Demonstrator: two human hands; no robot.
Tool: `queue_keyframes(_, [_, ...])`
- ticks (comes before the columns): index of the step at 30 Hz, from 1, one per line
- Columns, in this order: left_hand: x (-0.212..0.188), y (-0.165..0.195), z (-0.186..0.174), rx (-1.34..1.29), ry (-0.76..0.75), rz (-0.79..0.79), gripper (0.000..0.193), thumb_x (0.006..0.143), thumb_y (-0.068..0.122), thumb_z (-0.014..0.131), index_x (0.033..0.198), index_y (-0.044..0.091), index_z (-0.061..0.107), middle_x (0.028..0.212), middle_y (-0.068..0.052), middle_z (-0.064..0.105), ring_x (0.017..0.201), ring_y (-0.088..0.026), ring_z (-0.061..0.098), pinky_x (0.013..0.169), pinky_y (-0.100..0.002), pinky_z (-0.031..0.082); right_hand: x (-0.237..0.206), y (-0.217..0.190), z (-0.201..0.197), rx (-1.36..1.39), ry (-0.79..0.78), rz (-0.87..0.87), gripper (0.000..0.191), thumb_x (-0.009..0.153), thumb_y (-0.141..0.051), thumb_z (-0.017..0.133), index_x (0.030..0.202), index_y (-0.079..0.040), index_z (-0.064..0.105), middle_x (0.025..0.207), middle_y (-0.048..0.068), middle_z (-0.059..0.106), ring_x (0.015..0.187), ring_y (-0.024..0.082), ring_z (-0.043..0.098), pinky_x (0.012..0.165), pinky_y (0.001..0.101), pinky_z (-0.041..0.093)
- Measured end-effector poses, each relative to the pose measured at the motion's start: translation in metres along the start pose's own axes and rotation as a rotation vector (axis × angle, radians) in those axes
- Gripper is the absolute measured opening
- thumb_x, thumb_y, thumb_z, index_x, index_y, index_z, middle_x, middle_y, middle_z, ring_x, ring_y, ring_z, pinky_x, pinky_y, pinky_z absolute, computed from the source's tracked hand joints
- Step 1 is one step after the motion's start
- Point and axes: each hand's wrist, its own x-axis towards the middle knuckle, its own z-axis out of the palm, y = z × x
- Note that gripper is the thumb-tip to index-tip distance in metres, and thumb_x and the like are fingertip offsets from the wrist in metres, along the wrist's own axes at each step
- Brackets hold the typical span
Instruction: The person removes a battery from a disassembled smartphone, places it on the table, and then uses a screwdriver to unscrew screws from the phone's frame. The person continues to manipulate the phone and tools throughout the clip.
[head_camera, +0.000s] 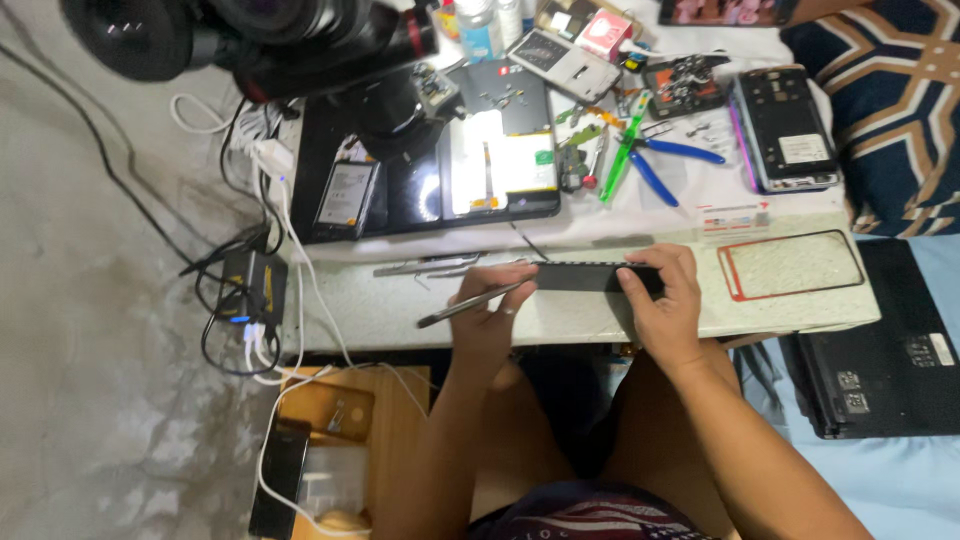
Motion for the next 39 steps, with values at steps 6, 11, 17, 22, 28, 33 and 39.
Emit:
queue_keyframes(6, [0.011,0.022,0.027,-0.030,0.041,0.009,0.020,0.093,-0.005,0.075,0.103,0.003,0.060,0.110,-0.012,0.076,0.115,-0.025,0.073,0.103,-0.034,0.058,-0.006,-0.003,-0.019,0.015,-0.015,0.039,0.023,0.096,-0.006,0.073,0.119,-0.010,0.072,0.117,0.009,0.052,0.112,0.023,0.054,0.100,0.0316,0.044])
queue_keyframes(11, [0.043,0.012,0.088,-0.212,0.124,-0.158,0.015,0.094,-0.001,0.072,0.102,0.005,0.061,0.107,-0.009,0.075,0.104,-0.015,0.072,0.094,-0.027,0.058,0.043,0.018,-0.068,-0.001,-0.014,0.073,0.026,0.099,-0.007,0.072,0.123,-0.015,0.075,0.119,0.008,0.047,0.111,0.021,0.049,0.102,0.0301,0.043])
queue_keyframes(17, [0.064,0.022,0.146,0.021,0.180,-0.278,0.013,0.097,0.002,0.080,0.102,0.000,0.068,0.085,-0.009,0.069,0.074,-0.010,0.055,0.067,-0.023,0.046,0.075,0.024,-0.112,-0.029,-0.030,0.074,0.026,0.098,-0.010,0.075,0.123,-0.014,0.076,0.117,0.008,0.047,0.116,0.024,0.049,0.107,0.0321,0.041])
queue_keyframes(22, [0.098,0.037,0.226,-0.081,0.189,-0.228,0.014,0.094,0.004,0.077,0.107,0.001,0.072,0.094,-0.007,0.076,0.087,-0.011,0.069,0.079,-0.023,0.057,0.139,0.044,-0.184,-0.025,-0.063,0.100,0.027,0.097,-0.012,0.076,0.124,-0.014,0.076,0.118,0.008,0.050,0.115,0.023,0.052,0.105,0.0320,0.043])
queue_keyframes(28, [0.158,0.033,0.322,-0.144,0.189,-0.245,0.016,0.090,0.002,0.077,0.106,0.004,0.074,0.100,-0.008,0.076,0.092,-0.012,0.072,0.083,-0.024,0.060,0.227,0.095,-0.251,-0.022,-0.093,0.088,0.027,0.098,-0.012,0.076,0.125,-0.014,0.075,0.119,0.009,0.050,0.115,0.024,0.052,0.104,0.0324,0.044])
queue_keyframes(33, [0.217,0.013,0.393,-0.155,0.144,-0.189,0.015,0.091,-0.001,0.076,0.105,0.004,0.073,0.105,-0.009,0.075,0.095,-0.013,0.073,0.087,-0.025,0.061,0.302,0.155,-0.282,-0.025,-0.117,0.088,0.028,0.098,-0.013,0.075,0.126,-0.012,0.073,0.120,0.009,0.051,0.116,0.025,0.052,0.105,0.0338,0.043])
queue_keyframes(39, [0.320,-0.019,0.522,0.096,0.066,-0.039,0.012,0.092,0.000,0.076,0.101,0.004,0.070,0.103,-0.010,0.075,0.092,-0.013,0.072,0.082,-0.025,0.060,0.432,0.252,-0.342,0.094,-0.142,0.121,0.048,0.093,-0.007,0.078,0.136,-0.004,0.056,0.124,0.010,0.055,0.116,0.021,0.056,0.105,0.0333,0.045])
